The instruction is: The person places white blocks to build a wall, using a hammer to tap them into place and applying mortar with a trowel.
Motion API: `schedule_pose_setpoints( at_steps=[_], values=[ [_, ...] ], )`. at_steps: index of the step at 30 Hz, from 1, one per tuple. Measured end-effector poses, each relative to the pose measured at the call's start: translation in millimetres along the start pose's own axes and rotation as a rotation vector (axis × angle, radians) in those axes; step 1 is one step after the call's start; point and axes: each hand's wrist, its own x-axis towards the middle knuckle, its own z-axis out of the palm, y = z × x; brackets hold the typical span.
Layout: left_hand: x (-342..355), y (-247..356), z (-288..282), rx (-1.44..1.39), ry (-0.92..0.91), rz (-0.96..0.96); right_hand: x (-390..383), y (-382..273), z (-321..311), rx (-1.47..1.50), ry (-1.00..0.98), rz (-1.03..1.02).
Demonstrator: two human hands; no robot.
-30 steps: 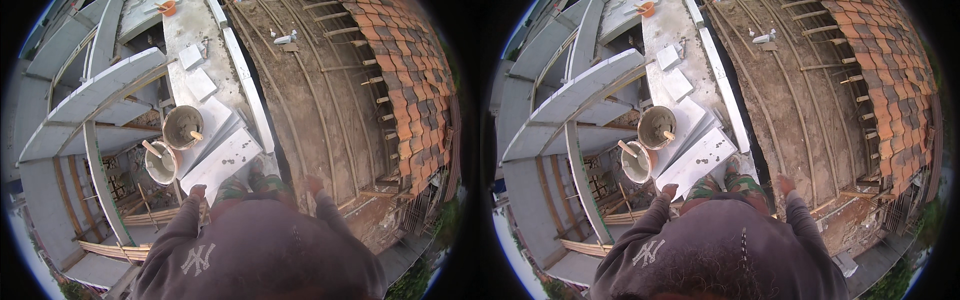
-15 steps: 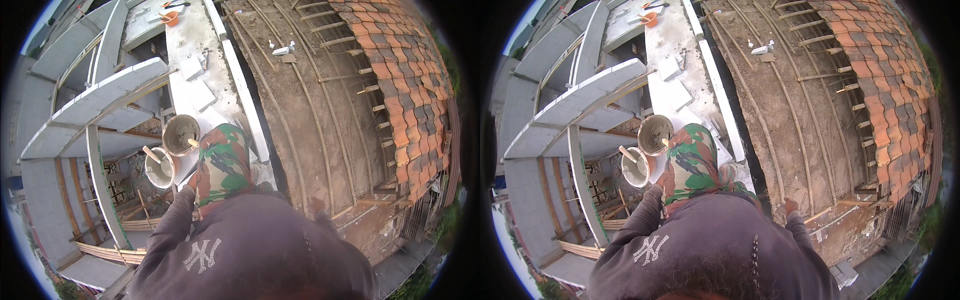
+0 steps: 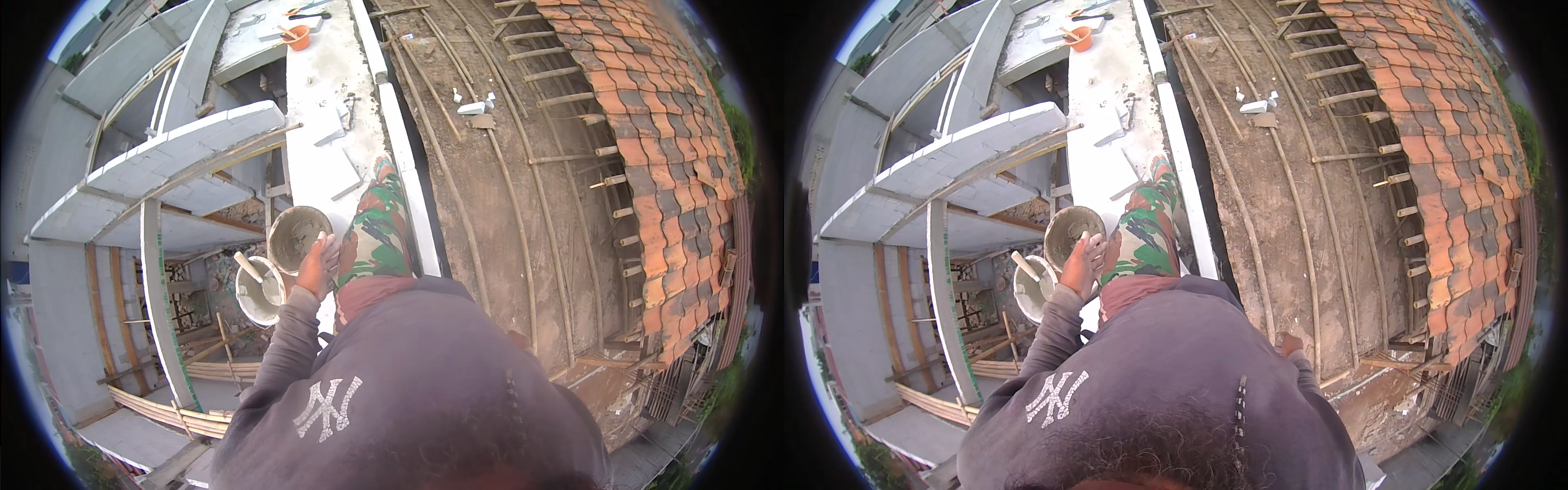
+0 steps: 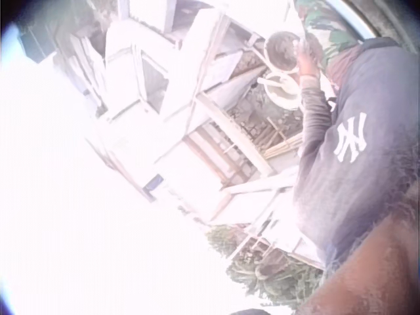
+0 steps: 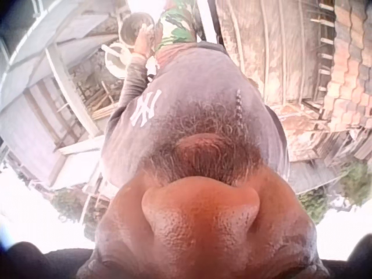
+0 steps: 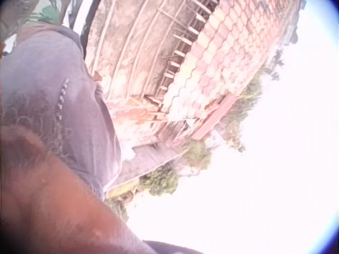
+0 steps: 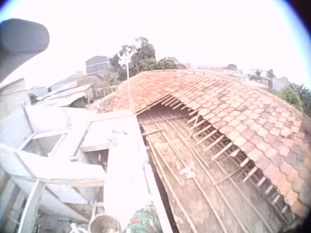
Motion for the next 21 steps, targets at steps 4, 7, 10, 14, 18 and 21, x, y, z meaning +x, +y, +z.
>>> schedule_pose_setpoints(
  at_steps=[4, 7, 10, 14, 18, 21],
  values=[
    [53.4, 48.3, 8.9, 0.152, 0.024, 0.032, 58.5, -129.3, -135.9, 0.958, 0.120, 0.311],
    [123.5, 80.6, 6.5, 0.239, 0.095, -0.036, 105.4, -268.6, -222.1, 1.035, 0.273, 0.130],
    [213.7, 107.1, -6.8, 0.321, 0.133, -0.145, 146.1, -403.1, -289.5, 1.013, 0.301, 0.041],
    [338.0, 141.4, -34.5, 0.471, 0.157, -0.307, 230.7, -503.9, -314.6, 1.058, 0.271, 0.066],
    [438.5, 144.8, -66.1, 0.445, 0.220, -0.312, 271.9, -436.7, -289.6, 0.375, 0.219, -0.095],
    [479.1, 126.5, -117.4, 0.367, 0.292, -0.515, 250.6, -417.0, -277.6, 0.336, 0.026, 0.075]
  ],
)
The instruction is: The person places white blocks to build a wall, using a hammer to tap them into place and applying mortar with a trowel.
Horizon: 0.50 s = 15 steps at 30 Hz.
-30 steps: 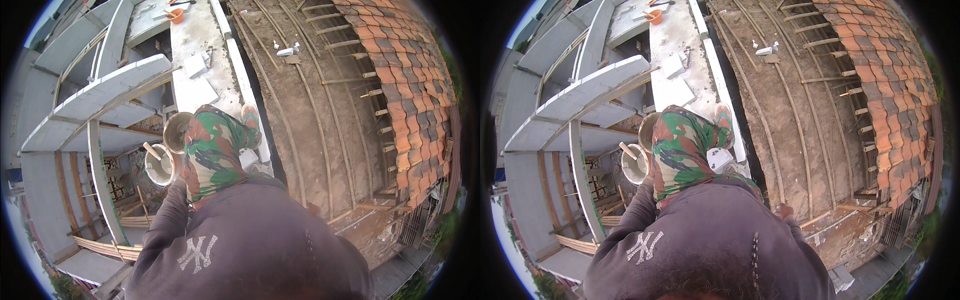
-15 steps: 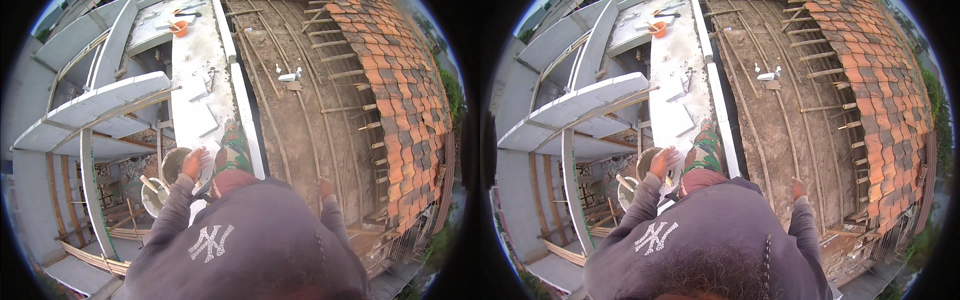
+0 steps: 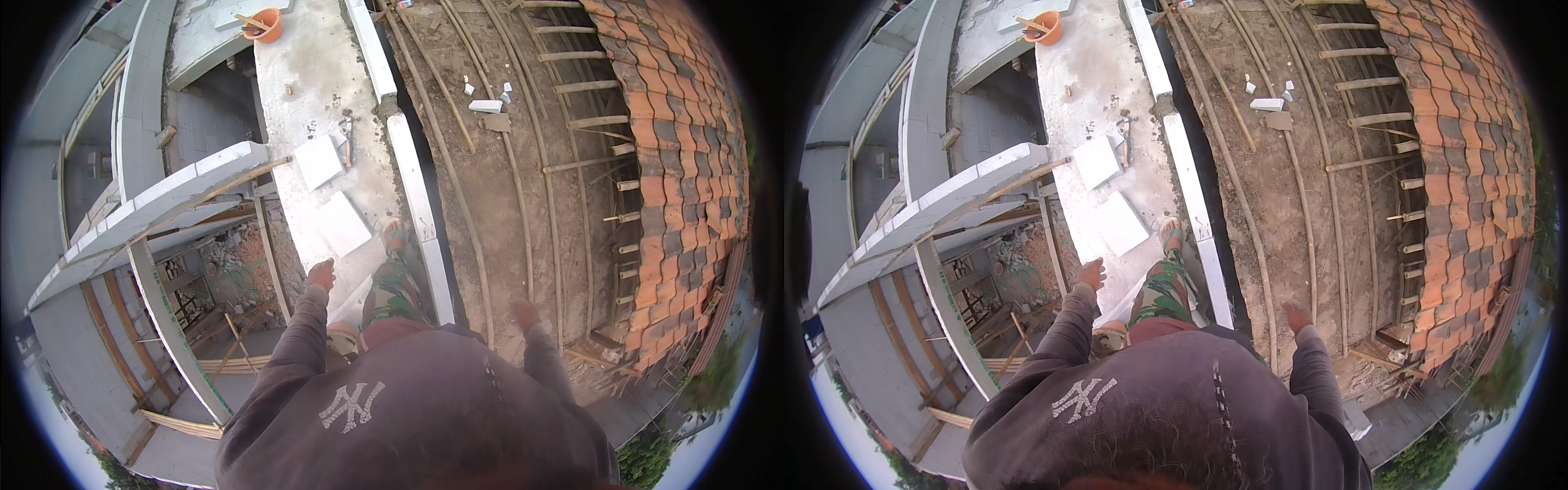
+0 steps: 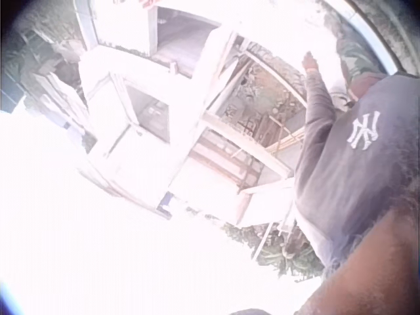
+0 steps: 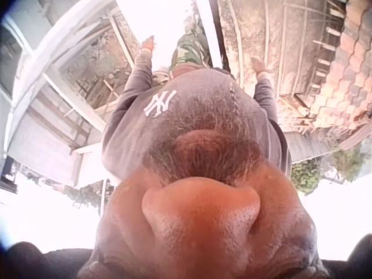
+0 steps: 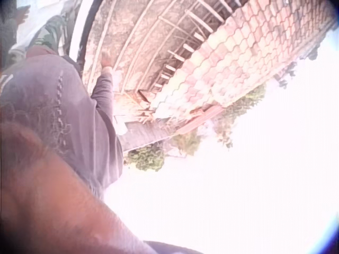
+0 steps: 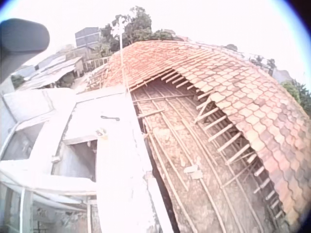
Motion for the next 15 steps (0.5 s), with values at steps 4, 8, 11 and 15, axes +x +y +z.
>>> schedule_pose_setpoints(
  at_steps=[4, 8, 11, 15],
  values=[
    [46.1, -17.0, -99.2, 0.258, -0.283, 0.030, -63.0, -43.5, 1.5, 0.558, 0.003, 0.724],
    [48.7, 7.8, -85.6, 0.280, -0.312, 0.077, -84.9, -28.4, -42.4, 0.506, 0.093, 0.851],
    [44.5, 23.1, -89.9, 0.249, -0.305, 0.129, -75.3, -13.0, -50.2, 0.468, 0.147, 0.870],
    [6.0, 74.5, -181.0, -0.025, -0.314, 0.182, 46.4, -98.8, 18.9, 0.544, -0.003, 0.683]
  ],
)
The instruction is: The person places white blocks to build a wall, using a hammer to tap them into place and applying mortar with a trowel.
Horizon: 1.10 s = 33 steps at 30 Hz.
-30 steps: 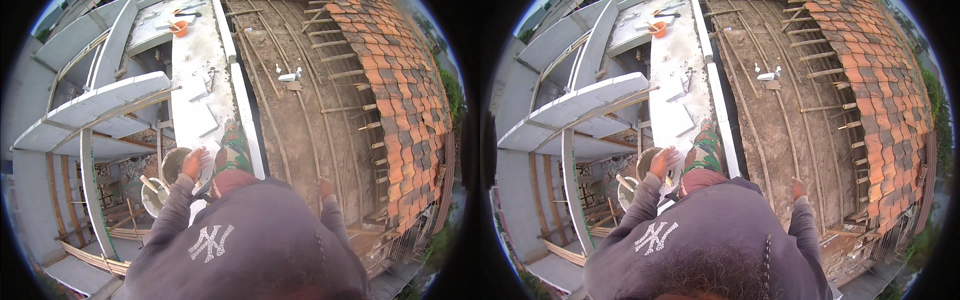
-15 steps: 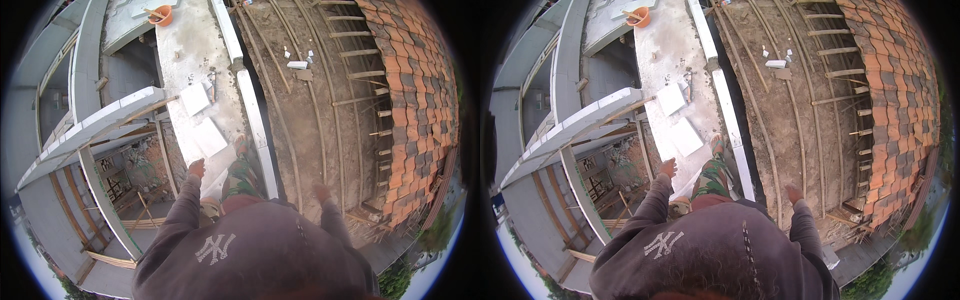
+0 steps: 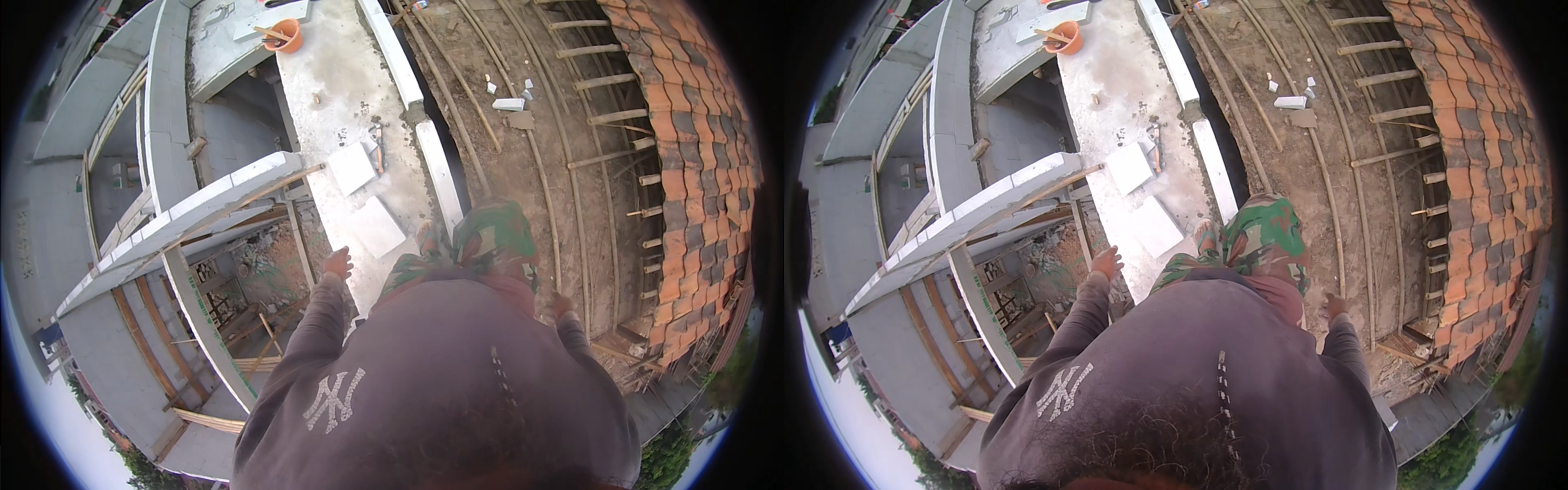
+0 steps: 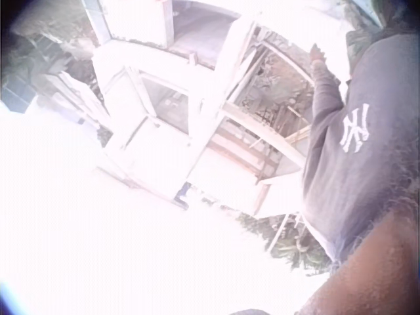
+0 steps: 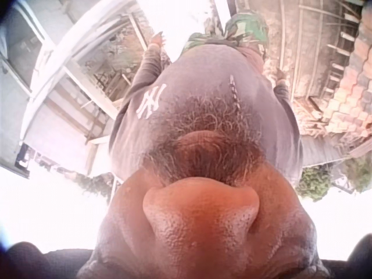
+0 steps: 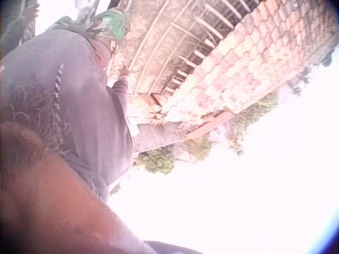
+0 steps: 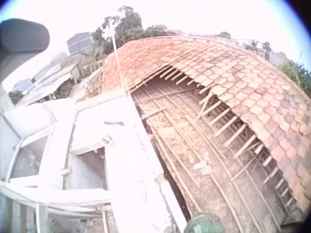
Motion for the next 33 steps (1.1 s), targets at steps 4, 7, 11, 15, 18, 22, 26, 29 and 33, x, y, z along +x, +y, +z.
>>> schedule_pose_setpoints(
  at_steps=[4, 7, 11, 15, 18, 22, 26, 29, 33],
  values=[
    [-55.0, 132.5, 165.4, -0.194, 0.402, 0.175, 6.5, -55.4, 37.6, -0.253, -0.009, -0.203],
    [-127.4, 262.4, 222.6, -0.235, 0.191, 0.567, 43.6, -117.0, 78.4, -0.198, -0.116, -0.390],
    [-251.1, 432.9, 296.2, 0.027, -0.382, 1.316, 45.1, -184.2, 145.1, -0.521, -0.147, -0.731],
    [-340.1, 551.8, 334.0, 0.220, -0.843, 1.432, 6.4, -251.4, 246.5, -0.039, -0.200, -0.246],
    [-325.6, 593.2, 368.9, 0.065, -1.089, 1.422, 65.5, -239.1, 209.8, -0.127, -0.196, -0.307],
    [-285.3, 645.4, 376.6, 0.116, -1.157, 1.201, 35.9, -279.2, 295.8, -0.043, -0.238, -0.282],
    [-257.6, 686.1, 379.7, 0.138, -1.118, 1.068, 27.7, -302.5, 327.4, 0.212, -0.160, -0.198],
    [-216.4, 741.8, 399.7, 0.262, -1.458, 0.957, -15.9, -338.2, 342.1, 0.357, -0.162, -0.240],
    [-123.6, 797.0, 389.8, 0.344, -1.869, 0.607, -24.3, -319.8, 372.3, 0.421, -0.017, -0.197]
  ],
)
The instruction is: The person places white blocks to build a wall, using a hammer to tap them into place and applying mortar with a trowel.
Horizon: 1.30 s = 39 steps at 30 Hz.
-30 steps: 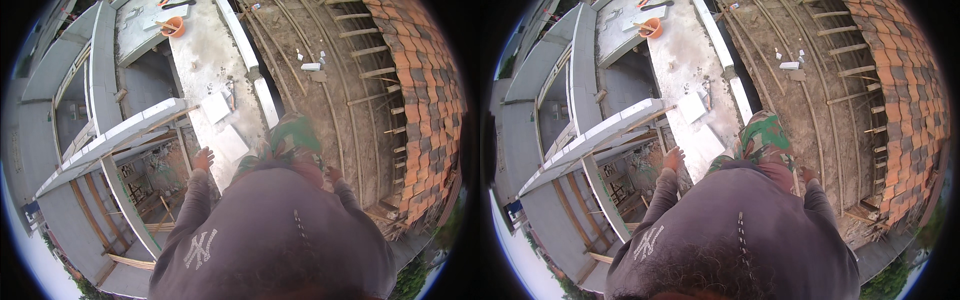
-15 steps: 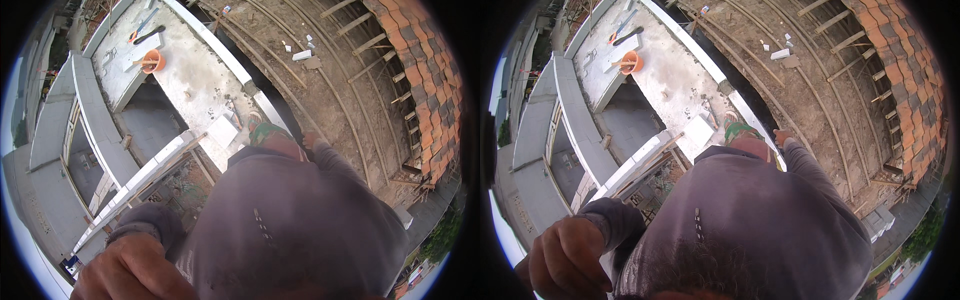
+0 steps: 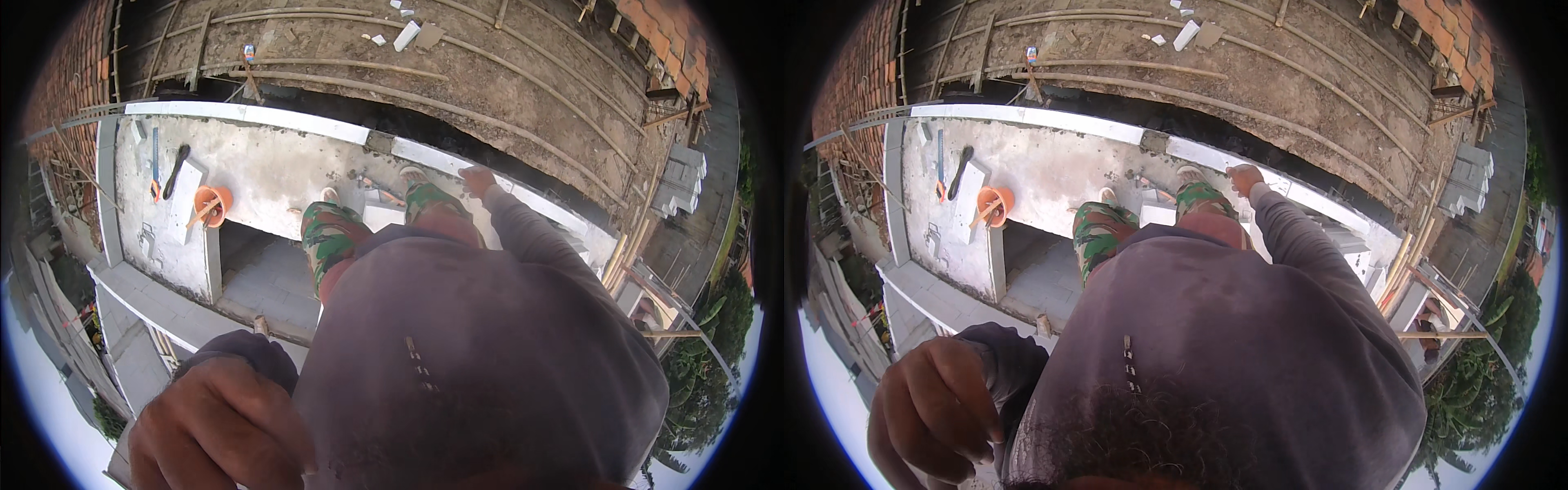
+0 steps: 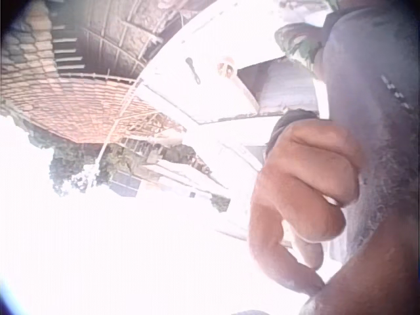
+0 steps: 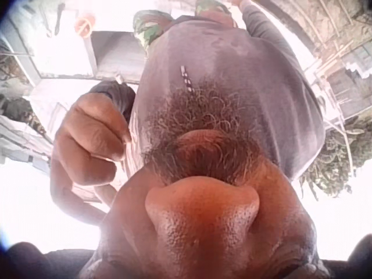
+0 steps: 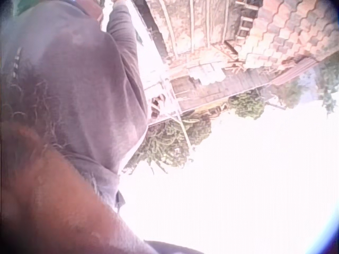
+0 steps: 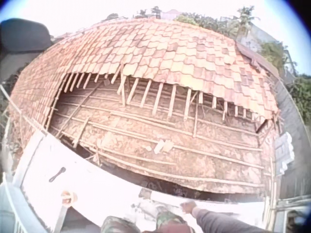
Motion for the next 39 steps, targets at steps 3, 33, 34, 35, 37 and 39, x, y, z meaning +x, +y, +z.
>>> schedule_pose_setpoints(
  at_steps=[3, 33, 34, 35, 37, 39],
  values=[
    [-54.7, -29.0, -83.7, -0.210, 0.108, -0.016, -0.6, 33.1, 31.9, -0.200, 0.174, -0.092],
    [-413.2, -384.1, -199.6, 1.263, -0.267, -1.636, 364.4, 205.2, 382.6, -0.743, 0.382, -0.233],
    [-412.6, -387.9, -198.7, 1.259, -0.269, -1.627, 360.3, 203.2, 376.8, -0.729, 0.414, -0.300],
    [-411.0, -387.2, -195.7, 1.252, -0.279, -1.622, 350.1, 200.0, 370.7, -0.702, 0.409, -0.318],
    [-409.7, -391.8, -191.5, 1.239, -0.266, -1.628, 321.8, 187.7, 354.9, -0.648, 0.362, -0.284],
    [-404.5, -398.3, -184.3, 1.215, -0.276, -1.643, 276.7, 184.9, 339.6, -0.569, 0.296, -0.185]
  ],
)
